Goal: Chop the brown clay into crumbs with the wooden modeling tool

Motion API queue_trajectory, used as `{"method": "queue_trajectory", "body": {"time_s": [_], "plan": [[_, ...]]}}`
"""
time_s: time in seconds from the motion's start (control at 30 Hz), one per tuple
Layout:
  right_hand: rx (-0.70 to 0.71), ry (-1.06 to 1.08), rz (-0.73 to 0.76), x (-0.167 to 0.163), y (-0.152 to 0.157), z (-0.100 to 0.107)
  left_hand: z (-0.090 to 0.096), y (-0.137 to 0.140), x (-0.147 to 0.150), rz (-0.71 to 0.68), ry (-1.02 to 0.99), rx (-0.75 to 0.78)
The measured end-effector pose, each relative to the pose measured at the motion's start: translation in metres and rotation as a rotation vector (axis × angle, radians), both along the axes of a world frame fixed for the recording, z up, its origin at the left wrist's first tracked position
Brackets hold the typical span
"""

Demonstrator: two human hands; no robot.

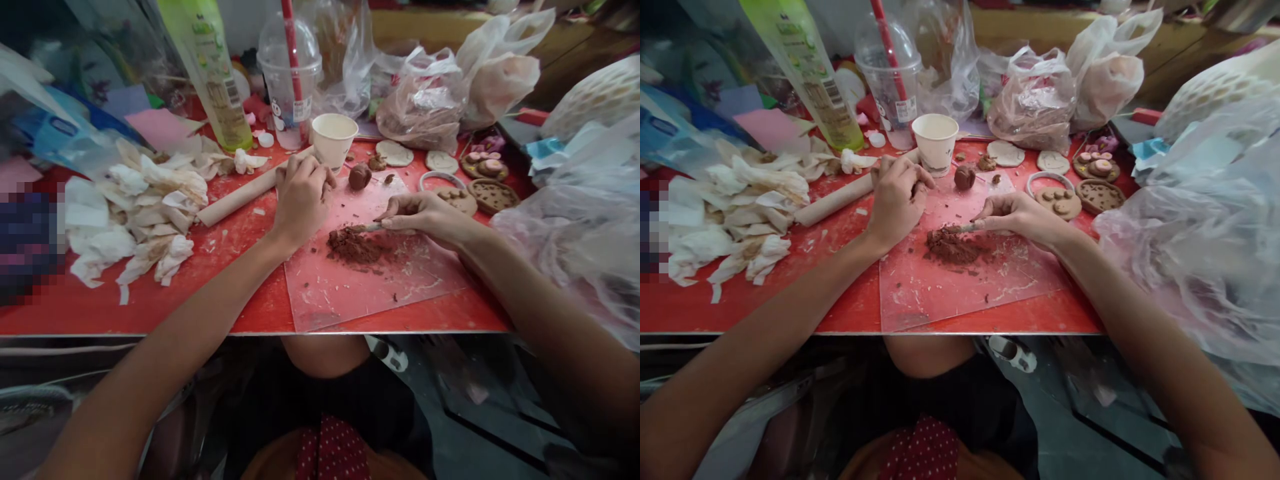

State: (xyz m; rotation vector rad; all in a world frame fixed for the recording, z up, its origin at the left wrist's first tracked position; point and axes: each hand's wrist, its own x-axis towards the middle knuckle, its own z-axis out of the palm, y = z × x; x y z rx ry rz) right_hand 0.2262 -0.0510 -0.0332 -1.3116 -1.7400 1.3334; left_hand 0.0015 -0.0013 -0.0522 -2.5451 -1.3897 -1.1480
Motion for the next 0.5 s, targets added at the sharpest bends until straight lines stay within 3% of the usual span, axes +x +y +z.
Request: {"method": "queue_trajectory", "body": {"time_s": [0.33,0.5], "plan": [[-0.044,0.094,-0.088,0.014,-0.01,0.001,0.002,-0.002,0.0,0.007,0.057,-0.05],[0.066,0.152,-0.131,0.015,-0.033,0.018,0.0,-0.001,-0.001,-0.01,0.038,0.001]]}}
